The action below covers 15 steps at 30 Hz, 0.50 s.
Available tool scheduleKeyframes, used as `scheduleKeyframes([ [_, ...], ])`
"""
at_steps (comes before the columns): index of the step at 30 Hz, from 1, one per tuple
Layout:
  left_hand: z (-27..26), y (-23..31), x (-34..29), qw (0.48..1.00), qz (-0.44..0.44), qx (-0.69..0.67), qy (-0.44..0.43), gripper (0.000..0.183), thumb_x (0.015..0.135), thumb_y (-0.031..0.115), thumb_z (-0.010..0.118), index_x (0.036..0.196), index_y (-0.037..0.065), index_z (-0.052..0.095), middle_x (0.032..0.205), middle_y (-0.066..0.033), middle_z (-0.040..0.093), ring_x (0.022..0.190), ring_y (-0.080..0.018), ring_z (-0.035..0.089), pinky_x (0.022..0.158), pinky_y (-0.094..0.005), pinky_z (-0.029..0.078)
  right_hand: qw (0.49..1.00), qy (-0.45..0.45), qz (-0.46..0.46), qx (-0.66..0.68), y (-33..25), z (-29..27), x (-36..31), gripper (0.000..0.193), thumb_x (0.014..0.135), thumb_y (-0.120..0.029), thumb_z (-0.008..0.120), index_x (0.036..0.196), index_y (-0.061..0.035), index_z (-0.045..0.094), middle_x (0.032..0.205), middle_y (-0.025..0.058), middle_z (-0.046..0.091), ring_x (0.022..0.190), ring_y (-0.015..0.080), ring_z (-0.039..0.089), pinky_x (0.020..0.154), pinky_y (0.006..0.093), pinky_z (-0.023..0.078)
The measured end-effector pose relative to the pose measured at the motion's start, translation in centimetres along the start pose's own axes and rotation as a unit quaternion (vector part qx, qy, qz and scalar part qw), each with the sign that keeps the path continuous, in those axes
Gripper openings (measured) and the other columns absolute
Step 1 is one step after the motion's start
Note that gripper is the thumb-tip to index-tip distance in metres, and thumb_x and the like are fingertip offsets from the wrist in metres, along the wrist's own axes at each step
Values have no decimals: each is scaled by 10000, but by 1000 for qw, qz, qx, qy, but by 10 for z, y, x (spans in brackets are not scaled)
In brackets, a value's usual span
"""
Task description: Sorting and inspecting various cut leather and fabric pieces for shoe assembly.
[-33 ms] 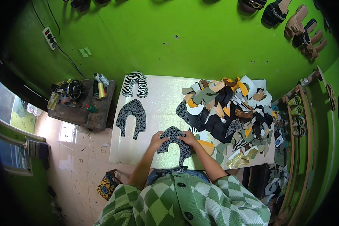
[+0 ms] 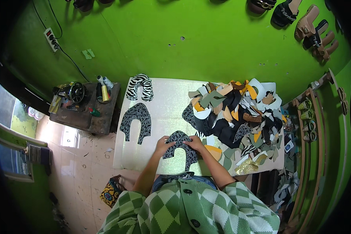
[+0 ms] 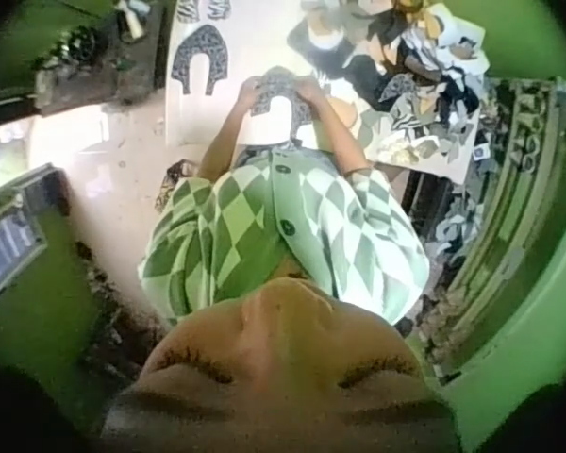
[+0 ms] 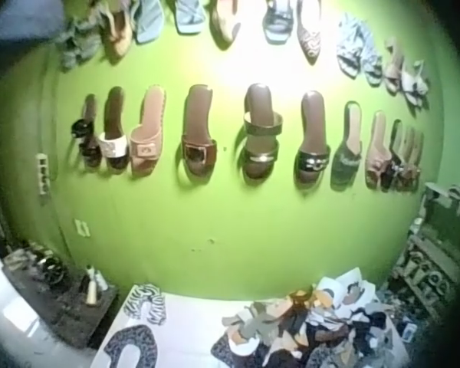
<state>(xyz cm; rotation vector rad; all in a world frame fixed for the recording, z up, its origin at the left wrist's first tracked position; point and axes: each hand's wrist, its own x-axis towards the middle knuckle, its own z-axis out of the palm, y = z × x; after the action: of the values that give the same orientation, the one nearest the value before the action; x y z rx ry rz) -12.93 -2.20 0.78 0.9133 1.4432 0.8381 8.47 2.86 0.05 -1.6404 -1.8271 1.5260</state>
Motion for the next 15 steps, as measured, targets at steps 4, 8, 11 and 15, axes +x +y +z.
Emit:
scheduleKeyframes([
  [4,-4,10,-5,1000,-9,-17,14,545,687,153,788,1121,-18,507,921,-127,623,781,-156,616,676,-270,505,995,-44,25,86,-15,-5,-5,321,698,-264,777,843,8,687,746,56,664,620,119,596,594,259,483],
  [8,-6,13,-4,999,-17,-24,-21,564,677,131,790,1138,-14,498,938,-140,620,778,-163,623,668,-274,514,984,-86,68,140,-31,-9,-8,305,703,-245,777,849,7,688,753,51,664,625,116,595,596,258,485],
  [11,-1,15,-1,998,-5,-44,-52,569,673,111,788,1144,-11,493,949,-147,618,770,-171,628,652,-273,519,985,-93,31,141,-19,-6,-3,287,711,-220,773,865,7,689,764,51,663,627,114,592,591,259,488],
  [15,1,22,-4,999,-28,-4,-36,593,667,109,792,1160,-14,485,960,-154,621,776,-173,631,648,-270,522,990,-69,23,119,-17,-2,-4,282,719,-198,768,892,8,683,783,55,666,652,114,593,618,262,491],
])
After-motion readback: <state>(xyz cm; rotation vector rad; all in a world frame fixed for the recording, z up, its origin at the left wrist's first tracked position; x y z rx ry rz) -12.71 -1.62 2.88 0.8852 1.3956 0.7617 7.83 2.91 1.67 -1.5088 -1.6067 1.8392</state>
